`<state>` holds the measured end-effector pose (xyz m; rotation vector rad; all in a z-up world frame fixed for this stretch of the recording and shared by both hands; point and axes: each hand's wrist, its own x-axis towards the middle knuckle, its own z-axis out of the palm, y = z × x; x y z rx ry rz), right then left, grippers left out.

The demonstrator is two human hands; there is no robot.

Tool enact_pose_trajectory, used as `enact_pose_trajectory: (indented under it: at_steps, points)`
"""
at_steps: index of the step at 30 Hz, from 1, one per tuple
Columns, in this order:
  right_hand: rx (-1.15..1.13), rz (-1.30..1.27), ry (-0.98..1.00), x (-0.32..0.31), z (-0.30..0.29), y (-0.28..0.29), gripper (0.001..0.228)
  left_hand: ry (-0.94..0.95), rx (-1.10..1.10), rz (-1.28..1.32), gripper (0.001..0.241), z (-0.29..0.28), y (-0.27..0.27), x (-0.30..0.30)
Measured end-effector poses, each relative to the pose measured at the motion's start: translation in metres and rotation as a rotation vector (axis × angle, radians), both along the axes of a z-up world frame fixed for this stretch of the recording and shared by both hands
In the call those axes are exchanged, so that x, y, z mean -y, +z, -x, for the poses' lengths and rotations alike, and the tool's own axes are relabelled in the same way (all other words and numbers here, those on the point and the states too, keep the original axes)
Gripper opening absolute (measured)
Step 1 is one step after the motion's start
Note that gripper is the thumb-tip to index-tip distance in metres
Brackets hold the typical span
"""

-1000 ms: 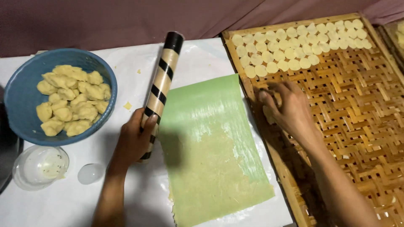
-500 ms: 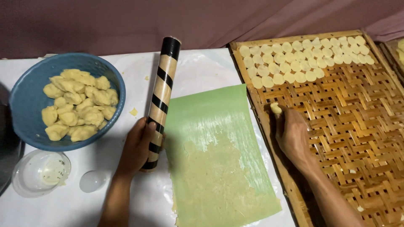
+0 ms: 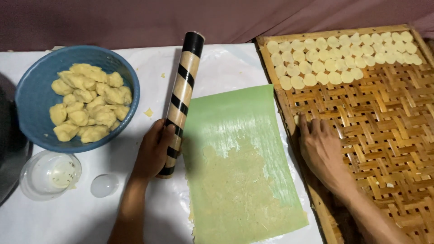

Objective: Flatten small balls of dough into thin discs using a rolling pin and transfer them to a tray.

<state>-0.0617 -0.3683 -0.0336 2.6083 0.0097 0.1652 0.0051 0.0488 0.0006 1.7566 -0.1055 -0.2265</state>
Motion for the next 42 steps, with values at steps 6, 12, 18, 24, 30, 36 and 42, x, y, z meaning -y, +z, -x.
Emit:
enact_pose_trajectory:
  at_steps: [6, 12, 18, 24, 30, 36, 42]
  points:
    - [-0.41, 0.301, -0.186, -0.017, 0.013, 0.044, 0.066, 0.033, -0.058, 0.147, 0.026, -0.003, -0.008, -0.003]
    - [-0.677, -0.351, -0.584, -0.047, 0.007, 0.099, 0.088, 0.008, -0.062, 0.136, 0.036, -0.002, -0.002, -0.005]
    - [-0.154, -0.359, -0.298, -0.023, 0.016, 0.076, 0.051, 0.054, -0.031, 0.158, 0.05, -0.003, -0.008, -0.008]
    - [0.062, -0.834, 0.115, -0.062, 0.015, 0.076, 0.032, 0.127, -0.058, 0.036, 0.039, 0.0, 0.001, -0.006]
    - [-0.238, -1.146, 0.232, -0.12, 0.007, 0.031, 0.046, 0.093, -0.039, 0.083, 0.03, -0.004, -0.017, -0.005]
    - [-0.149, -1.135, 0.286, -0.172, -0.008, 0.024, 0.018, 0.024, 0.017, 0.23, 0.046, -0.009, -0.031, -0.013]
    - [-0.144, -1.261, 0.252, -0.163, -0.02, 0.012, 0.022, 0.043, -0.014, 0.183, 0.047, -0.01, -0.018, -0.013]
